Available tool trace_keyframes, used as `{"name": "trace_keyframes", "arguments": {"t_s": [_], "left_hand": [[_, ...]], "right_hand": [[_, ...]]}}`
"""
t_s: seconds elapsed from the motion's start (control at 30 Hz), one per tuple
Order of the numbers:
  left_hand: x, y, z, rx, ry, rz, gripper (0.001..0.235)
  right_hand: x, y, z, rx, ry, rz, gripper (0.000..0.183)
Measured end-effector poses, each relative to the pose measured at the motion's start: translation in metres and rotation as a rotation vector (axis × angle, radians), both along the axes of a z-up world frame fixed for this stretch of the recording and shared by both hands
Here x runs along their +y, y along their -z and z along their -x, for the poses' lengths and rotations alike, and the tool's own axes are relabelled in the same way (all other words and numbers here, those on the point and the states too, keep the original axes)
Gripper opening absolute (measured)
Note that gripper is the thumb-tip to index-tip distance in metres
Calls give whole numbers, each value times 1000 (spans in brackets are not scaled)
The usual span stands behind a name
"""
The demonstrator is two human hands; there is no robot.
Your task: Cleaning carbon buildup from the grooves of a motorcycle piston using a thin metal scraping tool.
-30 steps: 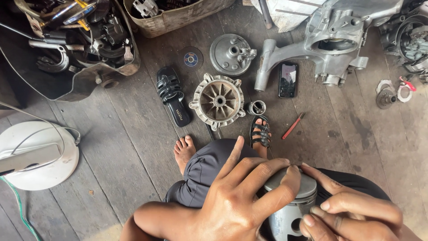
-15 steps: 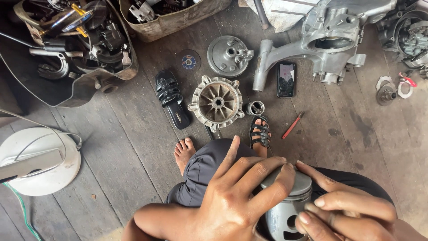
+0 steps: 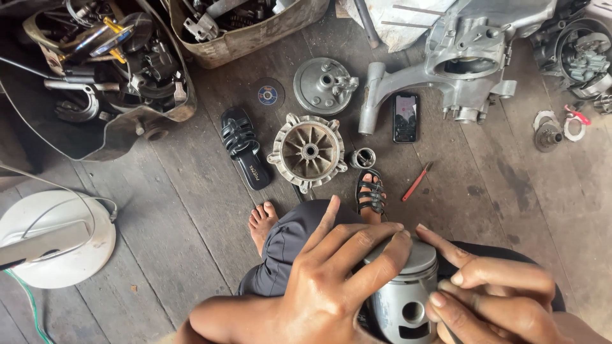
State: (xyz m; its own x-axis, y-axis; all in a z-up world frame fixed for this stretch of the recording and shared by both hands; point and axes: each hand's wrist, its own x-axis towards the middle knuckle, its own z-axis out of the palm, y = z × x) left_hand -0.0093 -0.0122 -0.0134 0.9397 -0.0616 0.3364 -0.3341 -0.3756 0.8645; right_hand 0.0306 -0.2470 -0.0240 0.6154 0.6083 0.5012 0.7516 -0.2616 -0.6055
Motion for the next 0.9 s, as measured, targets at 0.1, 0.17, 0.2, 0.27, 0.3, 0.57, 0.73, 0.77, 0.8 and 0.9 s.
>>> {"name": "trace_keyframes", "arguments": {"t_s": [0.1, 0.17, 0.2, 0.27, 0.3, 0.57, 0.73, 0.77, 0.8, 0.9], "left_hand": [[1, -2, 2, 26, 11, 0, 57], [1, -2, 2, 35, 16, -5, 56], [1, -1, 1, 24, 12, -13, 57], [2, -2, 3, 22, 9, -22, 57], [2, -3, 2, 28, 1, -9, 59], [7, -1, 3, 52, 17, 52, 55], [13, -3, 6, 95, 65, 74, 44], [14, -4, 5, 96, 62, 70, 44], [15, -5, 4, 89, 65, 54, 38], [16, -8, 7, 82, 44, 0, 30]], "right_hand": [[6, -16, 6, 83, 79, 62, 22], [9, -18, 9, 209, 125, 110, 26], [10, -13, 11, 194, 139, 44, 25], [2, -13, 11, 187, 153, -23, 24], [-7, -18, 7, 264, 152, 159, 17], [6, -17, -5, -18, -109, 58, 17], [16, -19, -12, 350, 85, -253, 8], [16, -20, -17, 352, 81, -256, 8], [16, -21, -22, 379, 69, -263, 9], [12, -18, -32, 433, -1, -266, 13]]}}
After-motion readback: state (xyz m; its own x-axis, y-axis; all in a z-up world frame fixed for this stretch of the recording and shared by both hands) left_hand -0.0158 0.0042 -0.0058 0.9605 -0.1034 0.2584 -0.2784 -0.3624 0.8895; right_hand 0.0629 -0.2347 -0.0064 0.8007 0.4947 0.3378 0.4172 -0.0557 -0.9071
